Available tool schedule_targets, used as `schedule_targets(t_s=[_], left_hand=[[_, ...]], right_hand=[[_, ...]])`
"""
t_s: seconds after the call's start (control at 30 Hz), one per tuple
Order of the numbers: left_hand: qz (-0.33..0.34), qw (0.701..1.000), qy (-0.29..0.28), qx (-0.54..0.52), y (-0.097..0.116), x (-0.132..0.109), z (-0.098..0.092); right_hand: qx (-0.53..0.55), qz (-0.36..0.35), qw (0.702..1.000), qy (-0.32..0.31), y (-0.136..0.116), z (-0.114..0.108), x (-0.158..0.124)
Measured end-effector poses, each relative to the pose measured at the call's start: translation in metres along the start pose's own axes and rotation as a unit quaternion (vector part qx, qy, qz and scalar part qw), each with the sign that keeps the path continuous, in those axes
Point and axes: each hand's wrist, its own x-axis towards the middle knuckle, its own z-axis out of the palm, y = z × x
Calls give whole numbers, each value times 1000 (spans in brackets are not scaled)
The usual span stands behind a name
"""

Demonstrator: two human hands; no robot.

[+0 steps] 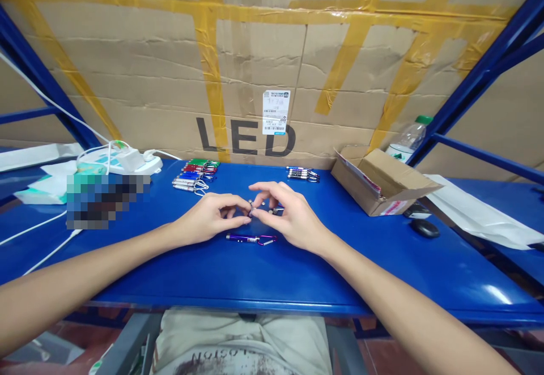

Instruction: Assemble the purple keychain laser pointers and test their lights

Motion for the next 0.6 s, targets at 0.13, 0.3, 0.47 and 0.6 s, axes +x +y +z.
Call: schedule_targets(t_s=[0.13, 0.3, 0.47, 0.6], left_hand=[[11, 1000, 18, -4, 1, 0, -3], [17, 999, 31, -5, -1, -1, -5], [-6, 1000, 24, 0, -5, 0, -5], [-17, 999, 28, 1, -5, 0, -5]], right_hand=[[8, 6, 1000, 21, 2, -3, 2], [-82, 28, 996, 1, 14, -9, 4], [-165, 35, 983, -71, 21, -12, 4], [-226, 16, 969, -97, 23, -10, 2]])
